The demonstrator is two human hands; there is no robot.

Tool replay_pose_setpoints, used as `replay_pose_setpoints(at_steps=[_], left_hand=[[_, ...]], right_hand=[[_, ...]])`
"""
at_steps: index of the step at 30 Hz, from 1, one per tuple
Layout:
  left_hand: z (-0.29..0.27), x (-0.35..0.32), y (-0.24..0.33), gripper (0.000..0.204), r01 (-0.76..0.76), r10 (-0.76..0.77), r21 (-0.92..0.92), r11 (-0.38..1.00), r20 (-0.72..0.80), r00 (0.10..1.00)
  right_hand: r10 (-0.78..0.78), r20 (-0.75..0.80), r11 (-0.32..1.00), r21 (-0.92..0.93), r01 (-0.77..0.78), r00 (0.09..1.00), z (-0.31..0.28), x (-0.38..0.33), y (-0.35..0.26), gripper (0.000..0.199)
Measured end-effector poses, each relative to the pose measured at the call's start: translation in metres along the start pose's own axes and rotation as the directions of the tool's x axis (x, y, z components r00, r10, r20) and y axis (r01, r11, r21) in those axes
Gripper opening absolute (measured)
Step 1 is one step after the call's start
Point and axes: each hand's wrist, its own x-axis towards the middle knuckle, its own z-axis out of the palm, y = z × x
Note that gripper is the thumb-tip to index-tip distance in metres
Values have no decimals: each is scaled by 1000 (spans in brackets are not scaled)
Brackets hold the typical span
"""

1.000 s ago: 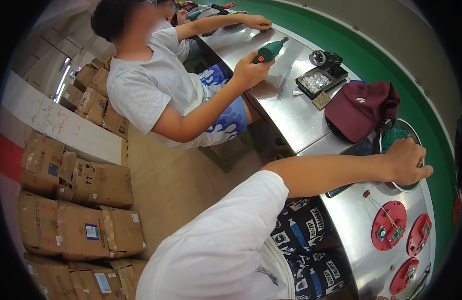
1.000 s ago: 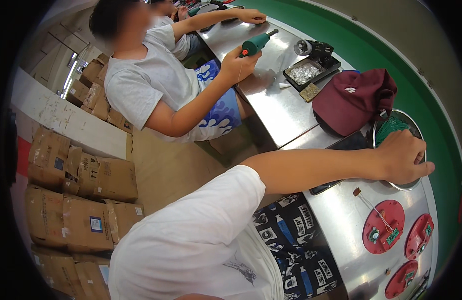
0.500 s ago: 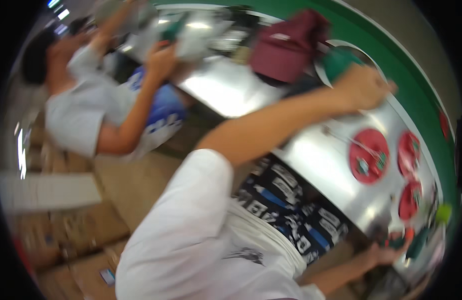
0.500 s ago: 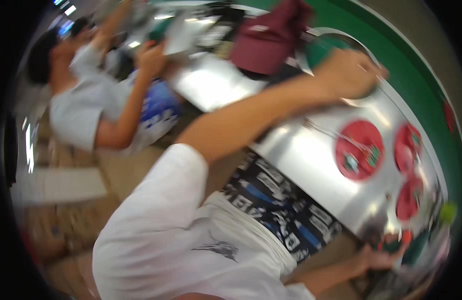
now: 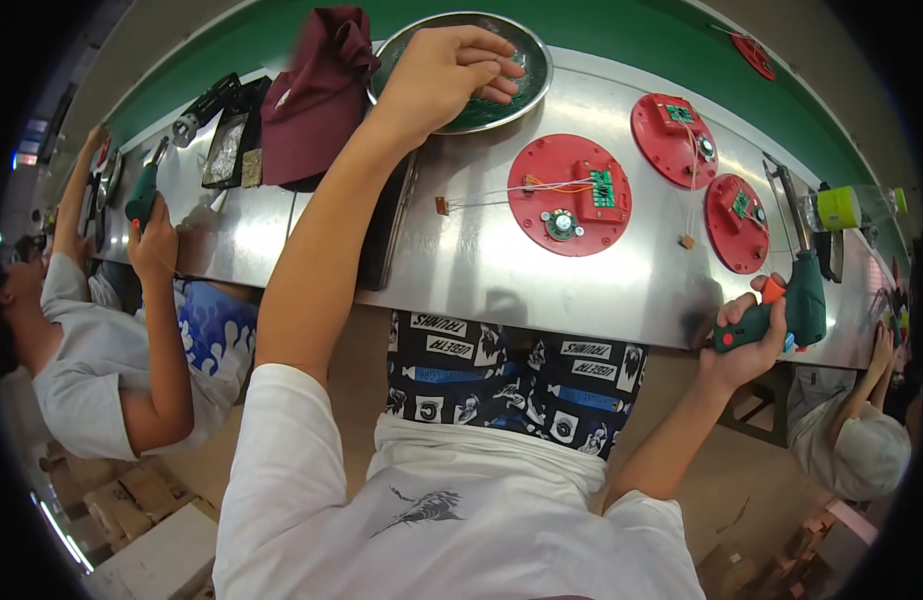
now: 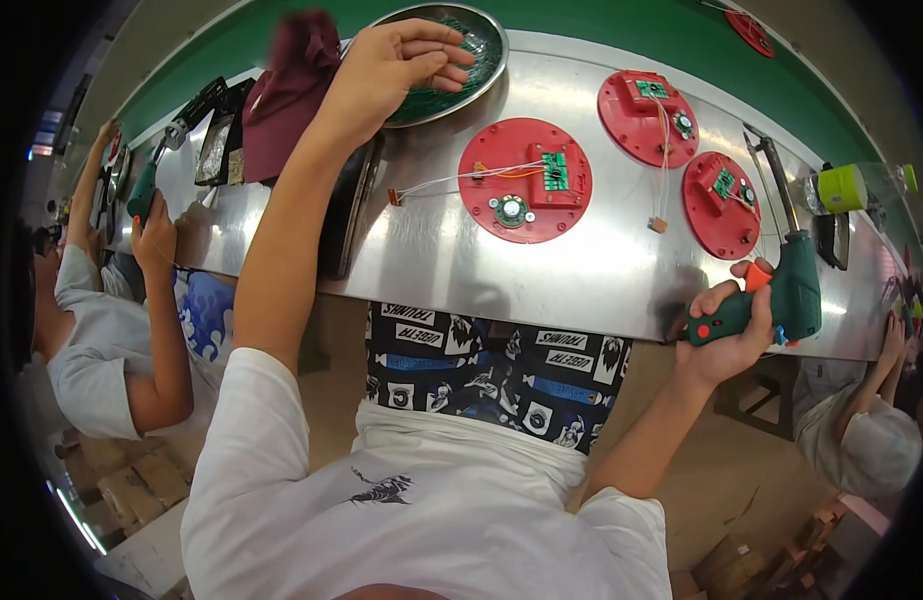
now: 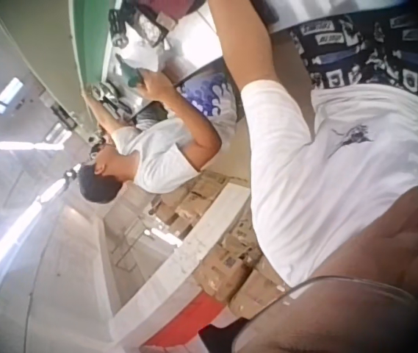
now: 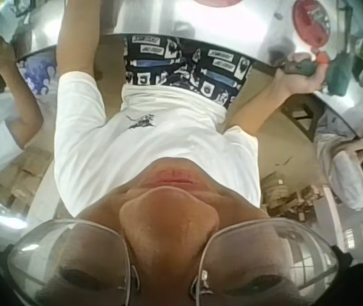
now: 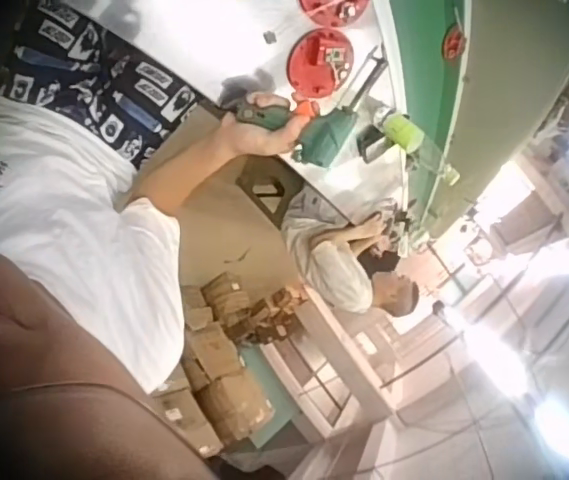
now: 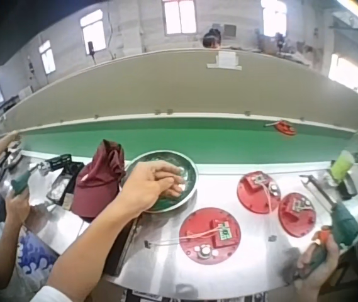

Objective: Soldering electronic components onto small red circular circuit boards on an assembly line.

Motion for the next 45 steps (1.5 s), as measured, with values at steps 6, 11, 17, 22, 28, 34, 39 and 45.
replay_pose_setpoints(at_steps=[6,11,17,22,28,34,39,45], left_hand=[[-1,1,5,14,-130,124,-50,990,-107,987],[-12,0,27,12,-248,235,-87,965,-138,962],[35,-47,97,15,-300,276,491,818,123,953],[91,-92,60,11,-394,421,565,725,89,903],[119,-95,8,5,-305,514,683,664,-120,850],[122,-93,-3,4,-308,527,689,655,-125,841],[123,-94,-5,5,-302,506,697,651,-102,856],[122,-93,-10,6,-324,542,738,592,-68,838]], right_hand=[[0,22,1000,3,0,1000,1,-3,-4,35],[31,-50,1000,0,-31,998,11,-1,-5,34],[0,198,999,36,-7,980,9,-7,-6,39],[-49,436,991,-93,99,899,12,-23,-7,55],[139,521,960,-280,15,842,11,-40,-16,41],[227,467,936,-348,-59,854,15,-41,-21,27],[257,469,931,-354,-87,845,12,-39,-18,27],[203,529,930,-368,8,824,9,-38,-14,48]])
